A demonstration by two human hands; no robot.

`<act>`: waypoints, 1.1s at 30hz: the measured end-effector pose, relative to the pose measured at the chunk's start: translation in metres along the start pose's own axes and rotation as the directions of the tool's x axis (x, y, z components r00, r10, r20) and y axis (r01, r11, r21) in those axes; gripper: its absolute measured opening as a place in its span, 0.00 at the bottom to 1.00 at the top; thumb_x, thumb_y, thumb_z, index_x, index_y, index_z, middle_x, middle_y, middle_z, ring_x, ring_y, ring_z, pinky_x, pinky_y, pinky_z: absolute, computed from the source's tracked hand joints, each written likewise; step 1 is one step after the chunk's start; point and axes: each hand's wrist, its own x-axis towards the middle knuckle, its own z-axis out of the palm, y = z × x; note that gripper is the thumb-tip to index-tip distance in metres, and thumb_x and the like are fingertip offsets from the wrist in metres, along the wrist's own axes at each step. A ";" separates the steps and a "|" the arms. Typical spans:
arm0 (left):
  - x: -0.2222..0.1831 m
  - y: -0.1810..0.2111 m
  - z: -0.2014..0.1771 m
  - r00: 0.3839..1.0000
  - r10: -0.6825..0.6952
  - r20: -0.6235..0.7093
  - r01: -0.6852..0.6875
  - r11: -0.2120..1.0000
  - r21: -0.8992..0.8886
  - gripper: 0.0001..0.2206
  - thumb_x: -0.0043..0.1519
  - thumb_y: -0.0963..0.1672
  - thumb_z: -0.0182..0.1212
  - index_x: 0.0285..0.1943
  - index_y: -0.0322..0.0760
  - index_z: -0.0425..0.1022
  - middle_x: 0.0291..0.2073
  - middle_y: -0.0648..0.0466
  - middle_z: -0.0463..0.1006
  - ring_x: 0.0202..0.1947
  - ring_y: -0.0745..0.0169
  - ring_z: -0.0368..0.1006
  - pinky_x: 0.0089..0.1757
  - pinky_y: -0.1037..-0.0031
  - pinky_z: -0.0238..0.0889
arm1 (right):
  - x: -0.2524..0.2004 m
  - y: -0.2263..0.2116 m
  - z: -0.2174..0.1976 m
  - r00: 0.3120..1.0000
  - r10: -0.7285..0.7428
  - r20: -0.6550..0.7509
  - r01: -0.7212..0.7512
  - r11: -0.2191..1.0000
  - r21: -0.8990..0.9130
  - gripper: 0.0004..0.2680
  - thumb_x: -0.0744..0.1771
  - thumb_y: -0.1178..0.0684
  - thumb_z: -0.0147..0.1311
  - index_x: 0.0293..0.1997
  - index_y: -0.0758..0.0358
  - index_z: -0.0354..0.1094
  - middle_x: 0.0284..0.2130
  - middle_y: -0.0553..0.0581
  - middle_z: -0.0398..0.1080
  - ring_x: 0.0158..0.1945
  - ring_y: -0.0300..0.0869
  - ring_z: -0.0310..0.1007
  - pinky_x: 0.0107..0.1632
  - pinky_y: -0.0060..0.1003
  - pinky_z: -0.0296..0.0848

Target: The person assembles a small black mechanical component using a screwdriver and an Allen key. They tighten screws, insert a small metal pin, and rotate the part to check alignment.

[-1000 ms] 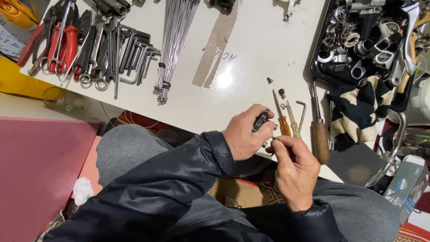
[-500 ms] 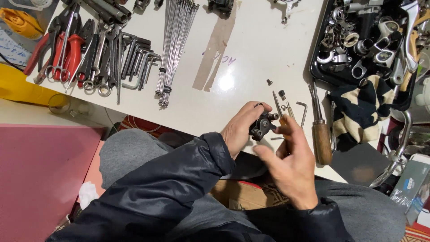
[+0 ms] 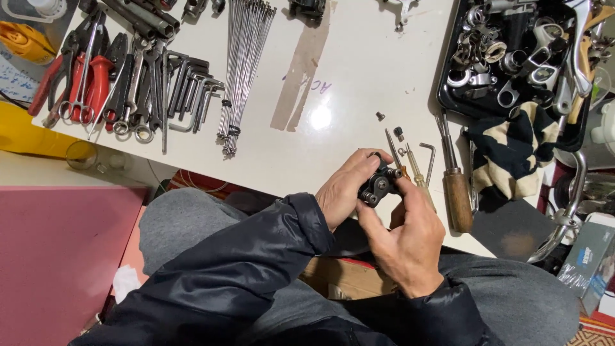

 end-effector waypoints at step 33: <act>-0.004 0.014 -0.010 0.945 -0.261 -0.196 0.327 0.754 0.570 0.41 0.46 0.52 0.67 0.75 0.52 0.63 0.50 0.50 0.75 0.46 0.57 0.74 0.52 0.71 0.64 | 0.007 0.036 -0.016 0.923 -0.308 0.230 0.342 0.931 -0.125 0.27 0.61 0.27 0.60 0.53 0.62 0.68 0.39 0.53 0.76 0.18 0.39 0.67 0.23 0.42 0.71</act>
